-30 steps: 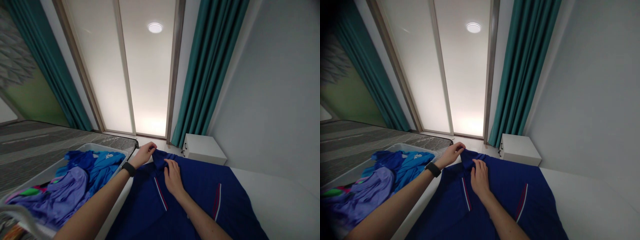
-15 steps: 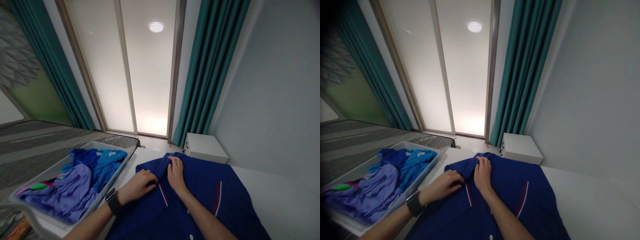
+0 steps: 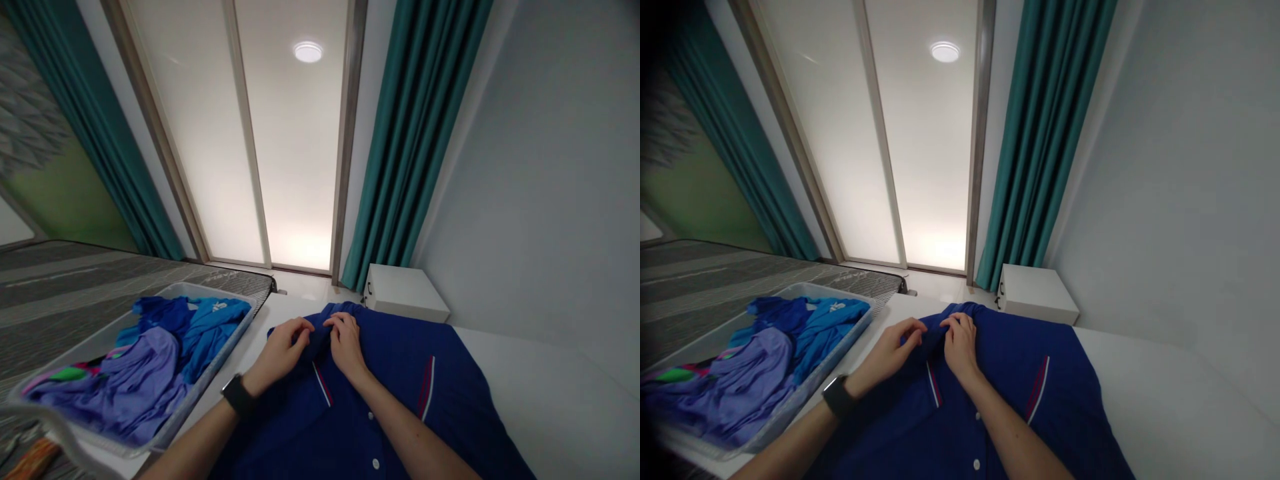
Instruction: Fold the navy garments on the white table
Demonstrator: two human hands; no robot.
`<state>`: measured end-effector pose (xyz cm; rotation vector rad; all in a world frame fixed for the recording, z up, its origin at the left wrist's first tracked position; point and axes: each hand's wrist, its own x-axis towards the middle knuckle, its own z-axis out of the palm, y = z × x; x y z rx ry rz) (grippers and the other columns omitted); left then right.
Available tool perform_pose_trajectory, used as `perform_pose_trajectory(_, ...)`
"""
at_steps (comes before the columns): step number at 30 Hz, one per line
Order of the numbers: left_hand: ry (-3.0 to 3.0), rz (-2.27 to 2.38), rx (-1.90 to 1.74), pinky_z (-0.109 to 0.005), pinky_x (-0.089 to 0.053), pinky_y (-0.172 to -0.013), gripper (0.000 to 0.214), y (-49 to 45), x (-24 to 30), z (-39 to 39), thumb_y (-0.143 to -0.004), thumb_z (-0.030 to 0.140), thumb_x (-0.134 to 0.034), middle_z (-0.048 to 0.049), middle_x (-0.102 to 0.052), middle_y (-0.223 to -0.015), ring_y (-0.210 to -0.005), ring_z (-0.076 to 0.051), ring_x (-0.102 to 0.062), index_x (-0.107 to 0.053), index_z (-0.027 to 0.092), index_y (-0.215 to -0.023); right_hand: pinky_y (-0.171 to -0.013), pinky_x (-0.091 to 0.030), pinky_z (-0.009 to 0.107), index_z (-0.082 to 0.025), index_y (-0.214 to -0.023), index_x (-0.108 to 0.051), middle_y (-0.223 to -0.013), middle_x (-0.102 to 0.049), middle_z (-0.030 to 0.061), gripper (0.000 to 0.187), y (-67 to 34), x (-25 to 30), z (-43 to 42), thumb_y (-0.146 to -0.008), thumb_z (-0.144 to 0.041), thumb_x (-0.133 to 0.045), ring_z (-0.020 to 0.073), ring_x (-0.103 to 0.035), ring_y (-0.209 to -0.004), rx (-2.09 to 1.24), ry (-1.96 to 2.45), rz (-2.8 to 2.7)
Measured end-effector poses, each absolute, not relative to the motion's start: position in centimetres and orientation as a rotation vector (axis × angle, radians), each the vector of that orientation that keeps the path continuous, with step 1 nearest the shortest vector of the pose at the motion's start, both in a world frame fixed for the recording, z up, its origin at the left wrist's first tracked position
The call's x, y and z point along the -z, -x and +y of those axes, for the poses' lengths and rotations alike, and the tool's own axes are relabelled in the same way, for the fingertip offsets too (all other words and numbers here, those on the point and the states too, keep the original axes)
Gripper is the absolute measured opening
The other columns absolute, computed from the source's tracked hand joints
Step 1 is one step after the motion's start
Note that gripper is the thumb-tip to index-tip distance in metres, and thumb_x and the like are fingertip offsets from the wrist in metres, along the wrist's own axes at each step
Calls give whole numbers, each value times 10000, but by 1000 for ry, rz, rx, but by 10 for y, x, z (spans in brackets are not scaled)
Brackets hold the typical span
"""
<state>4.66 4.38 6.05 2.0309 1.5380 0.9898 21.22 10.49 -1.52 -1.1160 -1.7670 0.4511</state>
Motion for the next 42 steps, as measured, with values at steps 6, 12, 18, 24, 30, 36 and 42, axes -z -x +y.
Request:
perform_pose_trajectory(6,-2145,1437,-894,-281,-444,-743,242,-57,-58,41,-922,212,-390,-16,-654,-827,-784,-169,-600,-612,198,-1016,-820,-466,324,-213,-773,-638,-844,-639,47,314,-222,6,129,-765,-116,-339,192,-589,-856,-735,1028,-1539)
perform_pose_trajectory(12,-2344,1390,-757,-310,-449,-825,240,-76,-62,44,-929,190,-410,-37,-674,-938,-892,-188,-602,-631,209,-1022,-701,-495,289,-203,-791,-635,-751,-663,31,311,-249,3,145,-768,-155,-329,176,-628,-741,-802,1070,-1576)
perform_pose_trajectory(18,-2530,1162,-589,-301,-456,-895,264,-123,-63,57,-933,166,-415,-37,-676,-1018,-964,-179,-609,-645,213,-1053,-742,-454,318,-214,-800,-631,-760,-642,27,226,-326,3,126,-825,-185,-409,189,-602,-757,-657,1182,-1714)
perform_pose_trajectory(24,-2658,898,-443,-316,-445,-964,278,-187,-46,87,-914,164,-424,-52,-685,-1085,-1038,-192,-612,-646,200,-1078,-812,-385,339,-214,-898,-626,-905,-639,56,253,-397,8,102,-881,-98,-402,211,-550,-908,-25,1442,-2198)
perform_pose_trajectory(30,-2616,875,-377,-300,-466,-916,267,-238,-29,127,-887,189,-441,-34,-714,-1056,-994,-200,-646,-678,223,-1006,-817,-371,327,-213,-939,-629,-924,-614,60,222,-430,4,91,-906,-115,-433,216,-530,-935,184,1601,-2279)
perform_pose_trajectory(36,-2534,994,-481,-289,-484,-824,295,-263,-9,143,-924,218,-380,-36,-725,-969,-902,-196,-665,-667,227,-987,-814,-379,325,-213,-977,-629,-950,-600,63,225,-438,14,85,-914,-122,-433,218,-519,-936,190,1710,-2211)
perform_pose_trajectory(42,-2491,991,-600,-286,-464,-850,275,-262,6,136,-914,193,-397,-26,-720,-975,-912,-185,-654,-661,226,-980,-831,-392,347,-223,-987,-633,-961,-609,71,236,-441,21,87,-915,-135,-426,229,-524,-945,153,1665,-2193)
